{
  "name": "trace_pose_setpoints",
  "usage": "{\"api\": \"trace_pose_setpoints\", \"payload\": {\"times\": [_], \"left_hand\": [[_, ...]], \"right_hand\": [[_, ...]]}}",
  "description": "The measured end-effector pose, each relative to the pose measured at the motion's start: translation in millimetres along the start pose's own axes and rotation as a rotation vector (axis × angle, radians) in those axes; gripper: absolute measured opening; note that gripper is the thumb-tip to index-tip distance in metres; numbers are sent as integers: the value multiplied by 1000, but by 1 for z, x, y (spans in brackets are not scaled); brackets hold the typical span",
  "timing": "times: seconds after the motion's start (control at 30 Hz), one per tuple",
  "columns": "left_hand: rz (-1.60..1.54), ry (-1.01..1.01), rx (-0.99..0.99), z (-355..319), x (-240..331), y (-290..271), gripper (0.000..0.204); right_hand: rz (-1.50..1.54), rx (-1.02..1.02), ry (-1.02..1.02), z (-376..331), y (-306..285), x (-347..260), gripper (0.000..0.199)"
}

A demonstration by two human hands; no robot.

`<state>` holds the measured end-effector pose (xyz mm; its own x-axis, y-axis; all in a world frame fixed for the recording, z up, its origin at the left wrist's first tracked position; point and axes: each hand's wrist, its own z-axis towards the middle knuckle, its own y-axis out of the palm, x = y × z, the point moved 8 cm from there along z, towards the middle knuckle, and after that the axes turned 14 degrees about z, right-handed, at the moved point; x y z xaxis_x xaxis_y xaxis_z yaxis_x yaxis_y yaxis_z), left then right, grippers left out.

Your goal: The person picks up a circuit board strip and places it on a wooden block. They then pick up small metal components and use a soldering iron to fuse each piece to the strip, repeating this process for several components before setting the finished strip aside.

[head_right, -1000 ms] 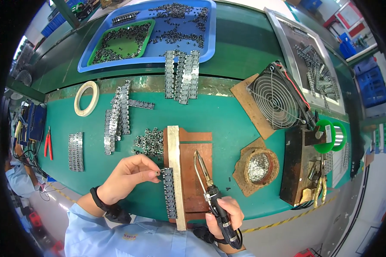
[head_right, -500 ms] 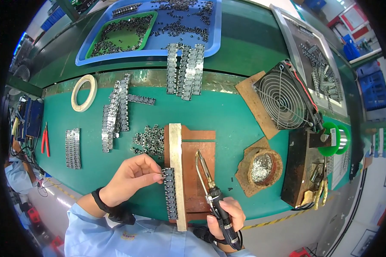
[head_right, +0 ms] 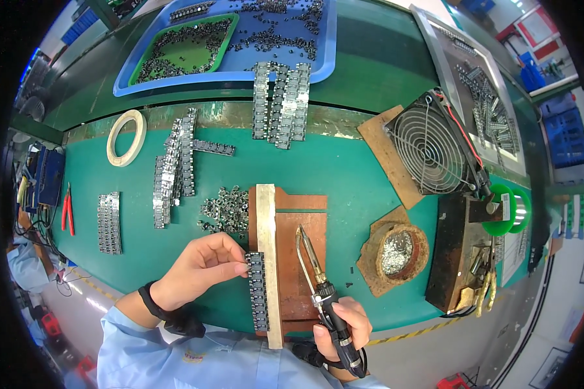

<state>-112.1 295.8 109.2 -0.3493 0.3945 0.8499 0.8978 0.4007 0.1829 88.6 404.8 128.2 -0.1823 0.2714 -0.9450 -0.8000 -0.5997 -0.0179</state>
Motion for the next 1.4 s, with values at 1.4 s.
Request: {"api": "trace_pose_setpoints", "payload": {"times": [1.4], "left_hand": [[-78, 70, 6, 0, -4, 0, 10]], "right_hand": [[138, -363, -104, 23, 29, -40, 37]]}}
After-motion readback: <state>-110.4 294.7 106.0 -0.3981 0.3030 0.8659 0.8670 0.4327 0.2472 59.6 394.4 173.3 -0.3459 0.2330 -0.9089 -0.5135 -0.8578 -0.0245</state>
